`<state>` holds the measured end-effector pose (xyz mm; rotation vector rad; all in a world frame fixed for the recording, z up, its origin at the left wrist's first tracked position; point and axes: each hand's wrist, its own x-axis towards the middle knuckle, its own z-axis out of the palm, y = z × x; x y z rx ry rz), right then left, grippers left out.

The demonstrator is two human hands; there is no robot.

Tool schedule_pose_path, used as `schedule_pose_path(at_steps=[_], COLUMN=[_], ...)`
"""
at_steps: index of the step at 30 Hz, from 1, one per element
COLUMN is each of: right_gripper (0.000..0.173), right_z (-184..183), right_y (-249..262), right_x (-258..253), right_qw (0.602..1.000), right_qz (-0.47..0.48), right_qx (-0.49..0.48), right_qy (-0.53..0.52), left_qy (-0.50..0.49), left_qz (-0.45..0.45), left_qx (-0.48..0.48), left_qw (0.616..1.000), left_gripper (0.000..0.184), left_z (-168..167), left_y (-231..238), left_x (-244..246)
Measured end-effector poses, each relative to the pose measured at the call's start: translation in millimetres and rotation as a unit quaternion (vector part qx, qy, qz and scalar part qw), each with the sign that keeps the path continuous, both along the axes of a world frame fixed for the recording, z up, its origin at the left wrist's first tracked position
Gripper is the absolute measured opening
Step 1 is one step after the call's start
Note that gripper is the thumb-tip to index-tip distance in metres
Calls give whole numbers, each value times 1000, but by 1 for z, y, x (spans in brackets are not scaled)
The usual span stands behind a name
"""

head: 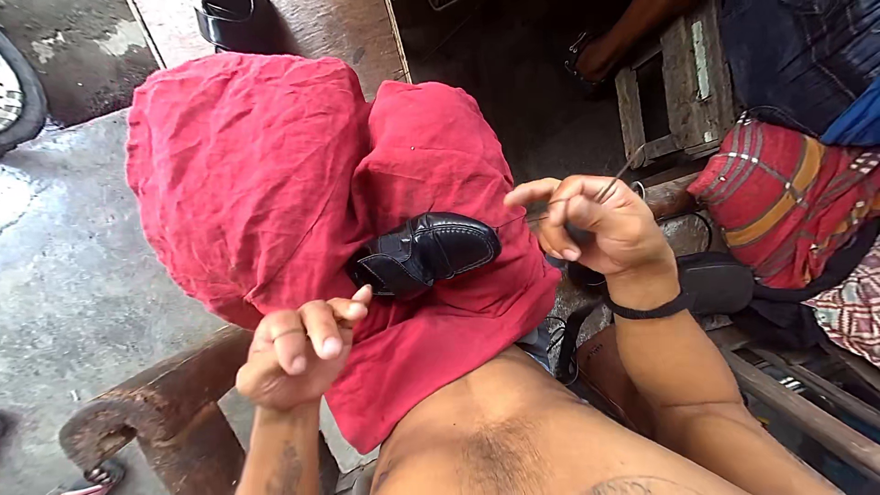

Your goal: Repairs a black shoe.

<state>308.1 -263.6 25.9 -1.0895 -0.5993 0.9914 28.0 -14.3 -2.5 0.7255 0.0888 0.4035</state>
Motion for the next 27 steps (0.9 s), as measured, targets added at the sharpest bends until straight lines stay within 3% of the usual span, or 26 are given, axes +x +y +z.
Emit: schedule_pose_path(at_steps=[1, 3, 4, 6, 8, 10, 12, 14, 17, 20, 23, 25, 27], right_gripper=[26, 15, 19, 47, 51, 43, 38, 34, 29, 26, 28, 27, 27], right_z=[2, 9, 10, 4, -4, -9, -12, -15, -20, -21, -19, -19, -28], right_y=[2, 5, 7, 14, 20, 25, 27, 26, 24, 23, 25, 39, 54], right_x=[-3, -14, -20, -36, -47, -51, -52, -50, -48, -43, -31, -28, -31], right_qw=[1000, 979, 934, 838, 791, 782, 783, 786, 797, 817, 862, 882, 883], right_qz=[-24, -77, -87, -90, -111, -133, -145, -140, -128, -114, -92, -111, -143], right_qx=[13, -79, -158, -267, -300, -297, -286, -282, -269, -243, -212, -194, -172], right_qy=[15, -172, -308, -468, -522, -532, -532, -532, -526, -510, -450, -416, -413], left_qy=[-2, 53, 100, 208, 293, 319, 315, 308, 300, 292, 285, 297, 264], left_qz=[18, 44, 55, 74, 75, 44, 15, 8, 8, -4, -59, -122, -155], left_qx=[-59, -42, 24, 219, 441, 604, 685, 717, 734, 712, 613, 458, 174], left_qw=[998, 997, 993, 950, 845, 729, 656, 625, 609, 638, 735, 829, 936], left_gripper=[16, 13, 11, 14, 22, 26, 28, 30, 32, 31, 32, 44, 51], left_z=[-5, -13, -14, -12, -8, -6, -5, -10, -14, -8, 0, -2, -17], left_y=[-6, -6, -3, -3, -7, -10, -14, -12, 0, 11, 11, 2, -11], left_x=[7, 12, 12, 11, 7, 1, -7, -18, -39, -40, -4, 29, 60])
